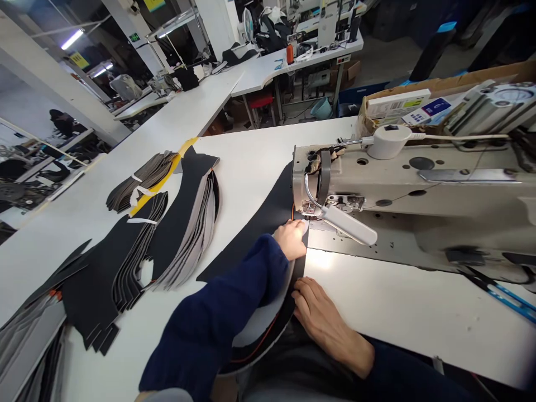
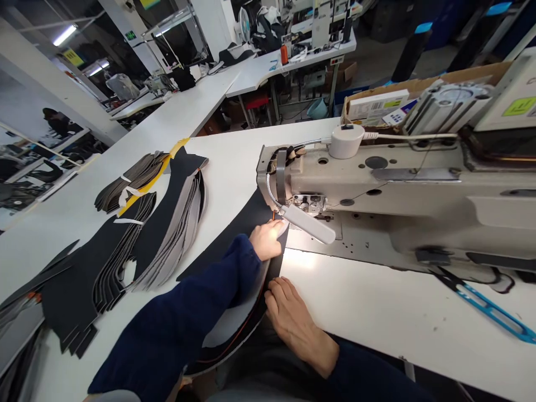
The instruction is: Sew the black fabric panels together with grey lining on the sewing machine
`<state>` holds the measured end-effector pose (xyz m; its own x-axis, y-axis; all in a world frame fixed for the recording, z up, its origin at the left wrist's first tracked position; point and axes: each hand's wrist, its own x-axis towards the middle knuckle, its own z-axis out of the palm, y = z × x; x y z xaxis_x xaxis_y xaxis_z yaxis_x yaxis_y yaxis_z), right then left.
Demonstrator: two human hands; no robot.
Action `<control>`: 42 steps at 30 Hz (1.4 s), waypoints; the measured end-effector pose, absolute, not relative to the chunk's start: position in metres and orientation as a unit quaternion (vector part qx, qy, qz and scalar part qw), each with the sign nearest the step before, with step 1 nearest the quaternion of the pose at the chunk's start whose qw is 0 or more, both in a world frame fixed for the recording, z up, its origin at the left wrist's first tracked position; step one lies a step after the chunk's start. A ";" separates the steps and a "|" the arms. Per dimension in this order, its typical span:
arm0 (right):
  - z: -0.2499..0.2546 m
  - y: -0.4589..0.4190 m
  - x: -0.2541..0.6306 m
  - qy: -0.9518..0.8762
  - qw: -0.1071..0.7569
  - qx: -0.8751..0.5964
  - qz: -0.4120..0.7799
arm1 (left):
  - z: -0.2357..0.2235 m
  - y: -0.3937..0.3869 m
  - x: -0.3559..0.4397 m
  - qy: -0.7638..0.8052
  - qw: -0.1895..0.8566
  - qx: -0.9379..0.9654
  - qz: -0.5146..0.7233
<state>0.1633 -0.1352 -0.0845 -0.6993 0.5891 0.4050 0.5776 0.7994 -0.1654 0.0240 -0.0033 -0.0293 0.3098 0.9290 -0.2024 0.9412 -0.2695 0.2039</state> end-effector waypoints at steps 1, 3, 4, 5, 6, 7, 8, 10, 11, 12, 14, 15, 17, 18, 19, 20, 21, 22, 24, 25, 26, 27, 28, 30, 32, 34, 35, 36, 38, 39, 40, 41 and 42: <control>-0.085 -0.134 0.162 -0.923 0.220 -0.317 -0.004 | -0.026 0.001 0.017 0.569 0.169 0.804 -0.027; -0.088 -0.132 0.159 -0.929 0.209 -0.303 -0.040 | -0.021 0.005 0.004 0.526 0.212 0.821 -0.060; -0.089 -0.131 0.158 -0.934 0.200 -0.291 -0.054 | -0.020 0.003 0.000 0.512 0.220 0.827 -0.077; -0.091 -0.130 0.157 -0.939 0.191 -0.279 -0.064 | -0.021 0.000 -0.001 0.506 0.219 0.829 -0.092; -0.092 -0.128 0.158 -0.943 0.185 -0.269 -0.069 | -0.022 -0.005 0.000 0.510 0.210 0.828 -0.100; -0.094 -0.128 0.160 -0.945 0.180 -0.263 -0.070 | -0.025 -0.012 0.004 0.519 0.196 0.825 -0.103; -0.095 -0.127 0.163 -0.947 0.179 -0.258 -0.071 | -0.028 -0.018 0.009 0.531 0.182 0.822 -0.101; -0.098 -0.127 0.171 -0.949 0.182 -0.249 -0.070 | -0.034 -0.030 0.022 0.552 0.156 0.814 -0.090; -0.099 -0.127 0.175 -0.950 0.182 -0.244 -0.070 | -0.036 -0.034 0.029 0.561 0.144 0.811 -0.084; -0.100 -0.127 0.178 -0.952 0.179 -0.240 -0.069 | -0.038 -0.037 0.034 0.565 0.133 0.810 -0.078; -0.099 -0.128 0.181 -0.953 0.175 -0.237 -0.068 | -0.040 -0.038 0.042 0.563 0.116 0.815 -0.078; -0.098 -0.128 0.182 -0.953 0.174 -0.238 -0.066 | -0.040 -0.037 0.044 0.561 0.113 0.816 -0.080; -0.093 -0.126 0.182 -0.953 0.182 -0.237 -0.055 | -0.040 -0.036 0.045 0.560 0.116 0.816 -0.080; -0.089 -0.124 0.183 -0.953 0.190 -0.234 -0.034 | -0.039 -0.035 0.045 0.562 0.120 0.814 -0.076; -0.084 -0.119 0.185 -0.954 0.198 -0.225 0.003 | -0.039 -0.033 0.044 0.566 0.125 0.812 -0.071; -0.078 -0.114 0.188 -0.953 0.208 -0.213 0.057 | -0.038 -0.032 0.043 0.568 0.129 0.810 -0.065; -0.072 -0.107 0.193 -0.944 0.224 -0.210 0.123 | -0.038 -0.031 0.041 0.565 0.134 0.812 -0.061; -0.066 -0.098 0.199 -0.925 0.243 -0.219 0.195 | -0.037 -0.030 0.039 0.560 0.140 0.814 -0.058; -0.060 -0.078 0.212 -0.856 0.286 -0.298 0.312 | -0.035 -0.027 0.033 0.549 0.148 0.821 -0.044; -0.060 -0.067 0.219 -0.809 0.310 -0.359 0.347 | -0.034 -0.026 0.031 0.546 0.148 0.824 -0.035; -0.063 -0.056 0.225 -0.760 0.331 -0.423 0.366 | -0.034 -0.025 0.028 0.546 0.146 0.825 -0.024; -0.067 -0.044 0.231 -0.715 0.348 -0.477 0.376 | -0.034 -0.025 0.027 0.550 0.142 0.823 -0.013; -0.073 -0.033 0.235 -0.678 0.361 -0.517 0.379 | -0.035 -0.024 0.026 0.555 0.139 0.820 -0.004; -0.085 -0.013 0.241 -0.625 0.375 -0.569 0.380 | -0.037 -0.024 0.025 0.563 0.139 0.814 0.010; -0.095 0.002 0.245 -0.604 0.372 -0.593 0.380 | -0.039 -0.025 0.026 0.567 0.137 0.812 0.025; -0.101 0.009 0.246 -0.607 0.362 -0.594 0.383 | -0.042 -0.025 0.027 0.569 0.132 0.811 0.038; -0.102 0.011 0.247 -0.612 0.360 -0.589 0.386 | -0.043 -0.025 0.028 0.570 0.128 0.810 0.044; -0.103 0.012 0.247 -0.615 0.363 -0.582 0.389 | -0.045 -0.025 0.028 0.571 0.125 0.810 0.048; -0.103 0.012 0.246 -0.612 0.375 -0.573 0.396 | -0.046 -0.024 0.027 0.569 0.121 0.812 0.054; -0.103 0.012 0.246 -0.609 0.380 -0.570 0.400 | -0.047 -0.023 0.027 0.568 0.119 0.812 0.056; -0.103 0.012 0.246 -0.610 0.386 -0.565 0.400 | -0.048 -0.023 0.027 0.568 0.116 0.813 0.057; -0.103 0.012 0.245 -0.614 0.391 -0.559 0.398 | -0.049 -0.022 0.027 0.568 0.114 0.813 0.056; -0.102 0.014 0.245 -0.622 0.397 -0.549 0.392 | -0.049 -0.022 0.027 0.569 0.112 0.813 0.056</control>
<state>0.2448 0.0135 -0.1020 -0.0821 0.9946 0.0636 0.3726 0.0898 -0.9237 0.0271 -0.0221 -0.0494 0.3464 0.9374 -0.0368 0.9124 -0.3275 0.2454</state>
